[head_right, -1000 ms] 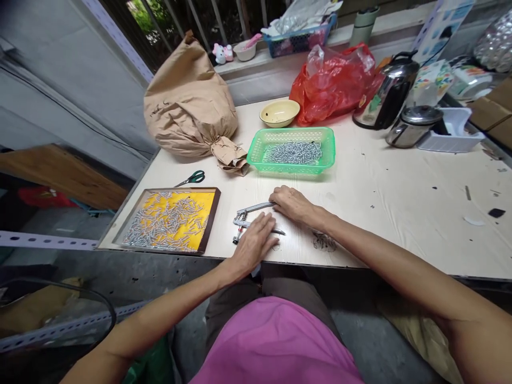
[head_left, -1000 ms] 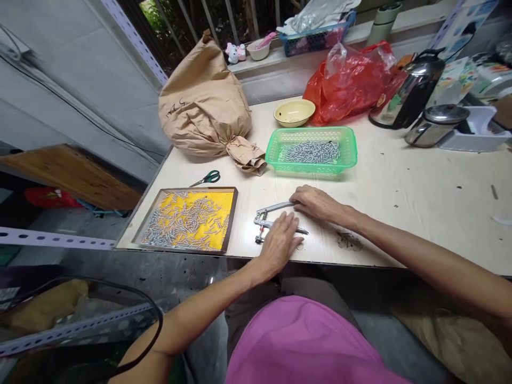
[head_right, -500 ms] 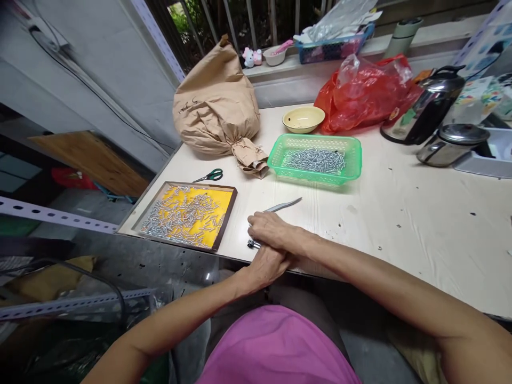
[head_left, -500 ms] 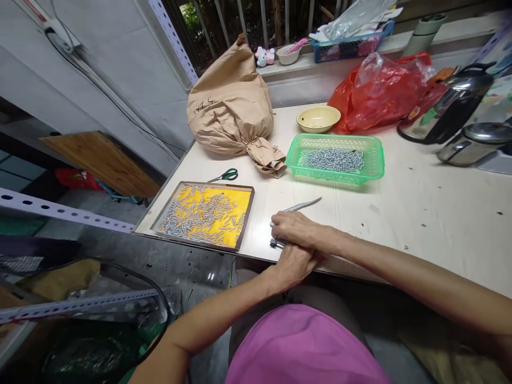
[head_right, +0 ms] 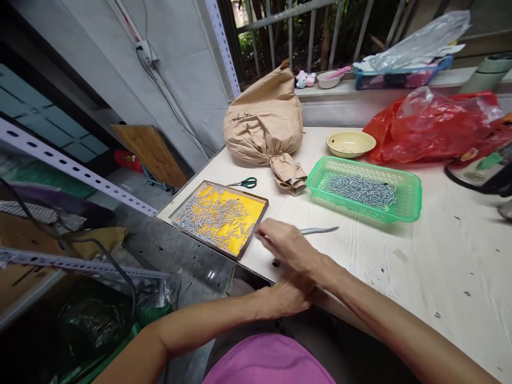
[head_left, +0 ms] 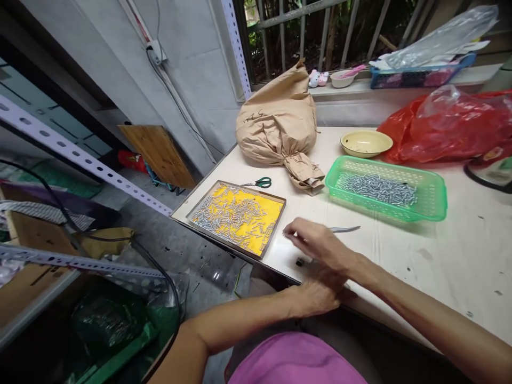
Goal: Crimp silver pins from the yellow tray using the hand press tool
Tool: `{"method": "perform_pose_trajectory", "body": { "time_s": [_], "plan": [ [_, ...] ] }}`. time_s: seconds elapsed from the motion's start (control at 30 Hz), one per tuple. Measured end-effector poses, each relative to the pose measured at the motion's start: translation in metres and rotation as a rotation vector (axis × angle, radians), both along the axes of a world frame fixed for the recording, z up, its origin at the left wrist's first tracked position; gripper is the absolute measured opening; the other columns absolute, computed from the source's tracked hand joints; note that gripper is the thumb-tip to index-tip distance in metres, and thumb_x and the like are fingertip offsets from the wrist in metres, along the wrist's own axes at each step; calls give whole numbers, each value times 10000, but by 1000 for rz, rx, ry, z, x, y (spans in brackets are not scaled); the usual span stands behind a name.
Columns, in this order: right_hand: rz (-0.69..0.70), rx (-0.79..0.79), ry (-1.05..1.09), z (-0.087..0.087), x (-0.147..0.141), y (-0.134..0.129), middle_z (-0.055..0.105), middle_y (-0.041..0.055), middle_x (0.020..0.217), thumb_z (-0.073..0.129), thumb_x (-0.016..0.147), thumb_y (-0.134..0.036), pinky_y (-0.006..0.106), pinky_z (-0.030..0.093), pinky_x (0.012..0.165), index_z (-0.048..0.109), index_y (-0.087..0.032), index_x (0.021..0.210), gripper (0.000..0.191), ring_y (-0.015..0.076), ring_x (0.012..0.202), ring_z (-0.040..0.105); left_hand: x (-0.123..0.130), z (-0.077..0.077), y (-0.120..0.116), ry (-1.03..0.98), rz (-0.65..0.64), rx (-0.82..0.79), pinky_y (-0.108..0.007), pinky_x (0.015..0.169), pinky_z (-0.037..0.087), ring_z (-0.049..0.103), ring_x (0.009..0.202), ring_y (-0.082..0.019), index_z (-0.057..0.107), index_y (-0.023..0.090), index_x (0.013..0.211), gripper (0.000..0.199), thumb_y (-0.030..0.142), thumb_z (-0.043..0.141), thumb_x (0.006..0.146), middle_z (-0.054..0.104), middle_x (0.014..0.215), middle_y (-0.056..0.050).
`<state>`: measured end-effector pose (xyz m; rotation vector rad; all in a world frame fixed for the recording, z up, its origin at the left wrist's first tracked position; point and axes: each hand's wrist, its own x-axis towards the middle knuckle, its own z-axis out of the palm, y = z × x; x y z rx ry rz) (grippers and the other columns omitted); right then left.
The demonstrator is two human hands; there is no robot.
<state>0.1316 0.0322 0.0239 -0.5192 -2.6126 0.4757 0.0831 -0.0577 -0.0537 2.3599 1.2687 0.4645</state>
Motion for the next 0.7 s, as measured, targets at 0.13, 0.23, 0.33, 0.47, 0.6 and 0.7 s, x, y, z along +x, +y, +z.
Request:
{"method": "perform_pose_trajectory", "body": {
  "time_s": [0.13,0.23,0.33,0.47,0.6,0.7],
  "plan": [
    [-305,136,382,38,38,26,609,22,818,484,902,-240,283,451,682,565,-210,936,94,137,702,566,-29,36,-1,-66,83,253,-381,997,419,455,1228,-238,504,126,1239,366,255,472,898,527,1283,-145],
    [-574,297,406,41,85,66,597,45,812,500,895,-282,328,437,704,584,-235,929,102,169,699,549,-79,58,4,-34,396,361,-344,890,473,538,1055,-193,596,169,1133,269,203,434,921,610,1117,-103],
    [-683,277,154,19,130,104,565,108,892,417,920,-416,396,416,687,584,-241,1037,270,212,681,522,-139,65,17,136,703,300,-349,821,468,539,919,-207,665,156,1022,236,210,465,910,641,936,-84],
    [-692,177,-42,-15,154,110,538,150,983,382,904,-513,412,412,618,535,-219,1192,439,219,618,535,-196,59,30,325,823,130,-333,805,439,530,910,-217,700,154,932,207,203,504,887,634,890,-81],
    [-593,80,-17,-27,142,69,562,118,1017,403,911,-473,372,460,659,559,-215,1150,385,181,641,573,-212,49,34,419,746,83,-315,783,419,522,889,-205,701,166,840,221,232,497,894,614,863,-72],
    [-501,22,6,-31,133,40,585,85,1040,419,915,-449,340,483,706,589,-207,1077,338,170,726,604,-209,47,33,450,703,139,-303,783,408,507,896,-197,686,165,839,221,247,490,901,602,880,-69]
  ]
}}
